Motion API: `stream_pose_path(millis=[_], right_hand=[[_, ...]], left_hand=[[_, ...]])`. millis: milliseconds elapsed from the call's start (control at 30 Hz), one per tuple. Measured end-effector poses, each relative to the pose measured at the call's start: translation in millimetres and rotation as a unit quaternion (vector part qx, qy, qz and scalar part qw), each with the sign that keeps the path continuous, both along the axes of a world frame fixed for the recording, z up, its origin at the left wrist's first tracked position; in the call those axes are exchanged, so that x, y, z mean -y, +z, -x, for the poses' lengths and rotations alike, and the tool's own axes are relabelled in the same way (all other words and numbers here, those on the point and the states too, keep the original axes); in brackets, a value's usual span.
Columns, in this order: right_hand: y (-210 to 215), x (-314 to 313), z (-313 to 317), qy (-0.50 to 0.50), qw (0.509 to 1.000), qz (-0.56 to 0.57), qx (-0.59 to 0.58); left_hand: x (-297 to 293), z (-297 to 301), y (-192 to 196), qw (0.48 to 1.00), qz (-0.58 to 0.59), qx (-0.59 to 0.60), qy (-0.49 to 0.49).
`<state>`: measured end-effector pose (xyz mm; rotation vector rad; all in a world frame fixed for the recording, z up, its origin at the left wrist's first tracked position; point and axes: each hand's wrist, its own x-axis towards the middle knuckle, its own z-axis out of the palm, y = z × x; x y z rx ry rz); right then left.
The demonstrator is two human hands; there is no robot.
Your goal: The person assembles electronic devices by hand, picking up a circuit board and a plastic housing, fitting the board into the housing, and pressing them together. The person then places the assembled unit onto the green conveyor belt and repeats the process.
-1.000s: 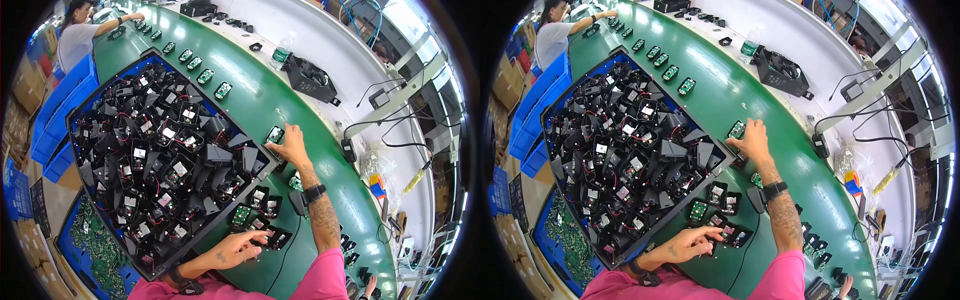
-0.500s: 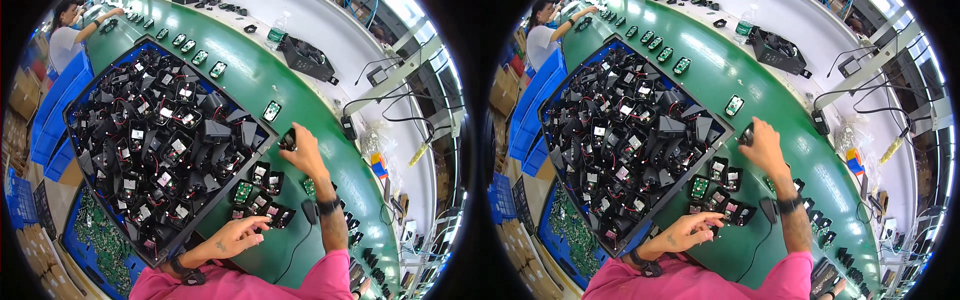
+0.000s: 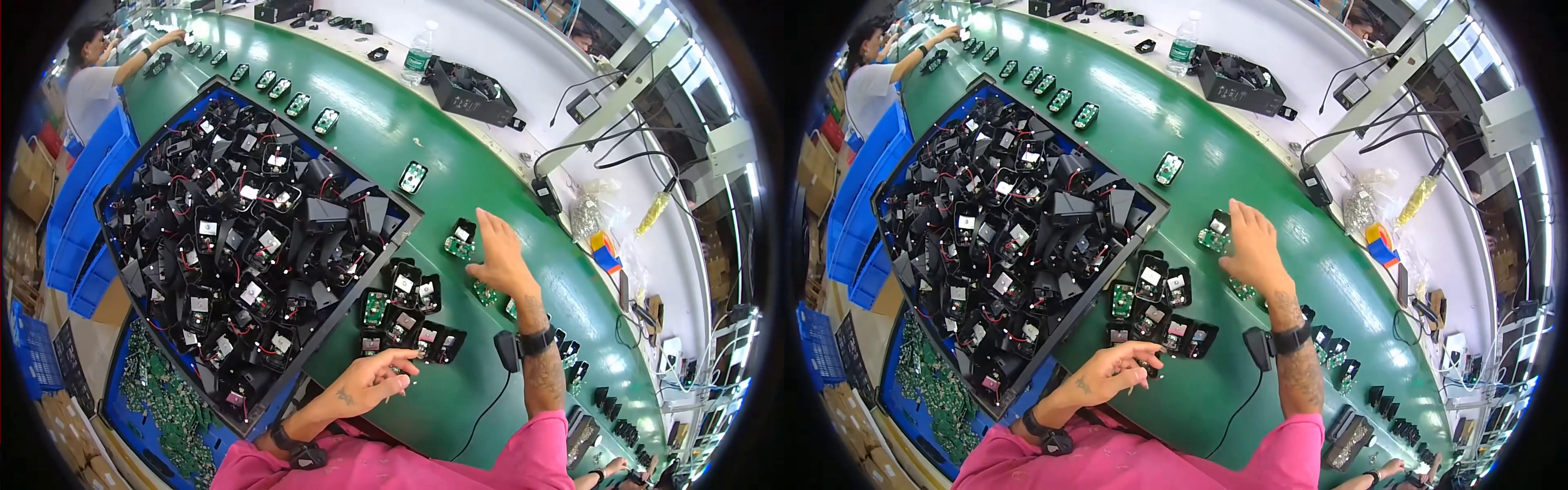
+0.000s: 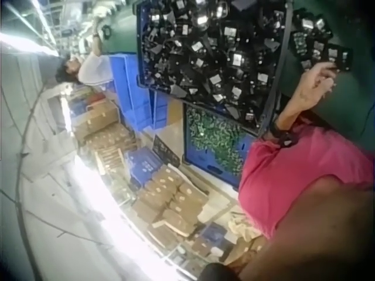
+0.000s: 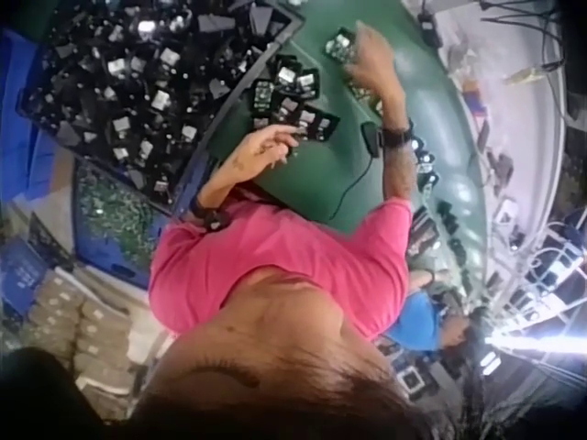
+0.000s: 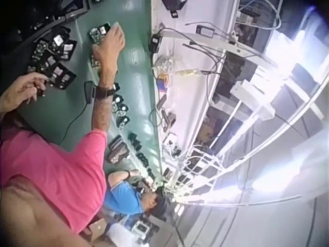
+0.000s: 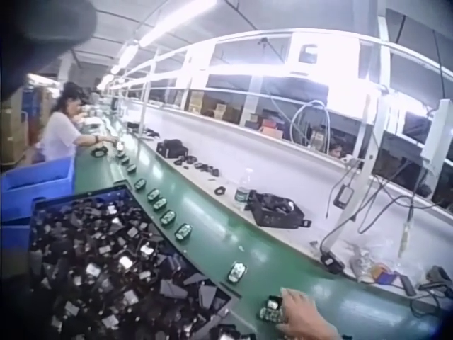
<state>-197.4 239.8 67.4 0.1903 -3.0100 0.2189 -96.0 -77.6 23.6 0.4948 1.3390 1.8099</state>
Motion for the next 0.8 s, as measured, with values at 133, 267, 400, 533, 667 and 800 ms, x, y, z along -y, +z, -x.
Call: stream_pose_path(millis=[133,267,400,533,667,800], right_hand=[[-19.0,2.7,13.6,0.01,0.999,-0.035,0.029],[-31.0,-3.1,24.5,0.006,0.999,-0.028,0.031],[-11.1,2.9,8.2,-0.007,0.998,0.036,0.052],[44.5,34.2,-58.2,0.06,0.991,0.116,0.028],[72.0,66.1,-126.2,0.122,0.981,0.137,0.067],[55.2,82.9,-161.7,0.107,0.979,0.16,0.072]], left_hand=[[-2.4,-1.3,5.1,1.0,0.009,-0.01,-0.007],[-4.1,2.2,13.9,1.0,-0.004,0.021,0.011],[-11.6,8.2,14.9,0.999,-0.017,0.041,0.028],[-18.9,4.5,18.8,0.992,-0.019,0.111,0.052],[-35.8,-0.7,25.8,0.99,-0.093,0.084,0.066],[-46.5,-3.2,23.1,0.999,-0.05,0.01,-0.008]])
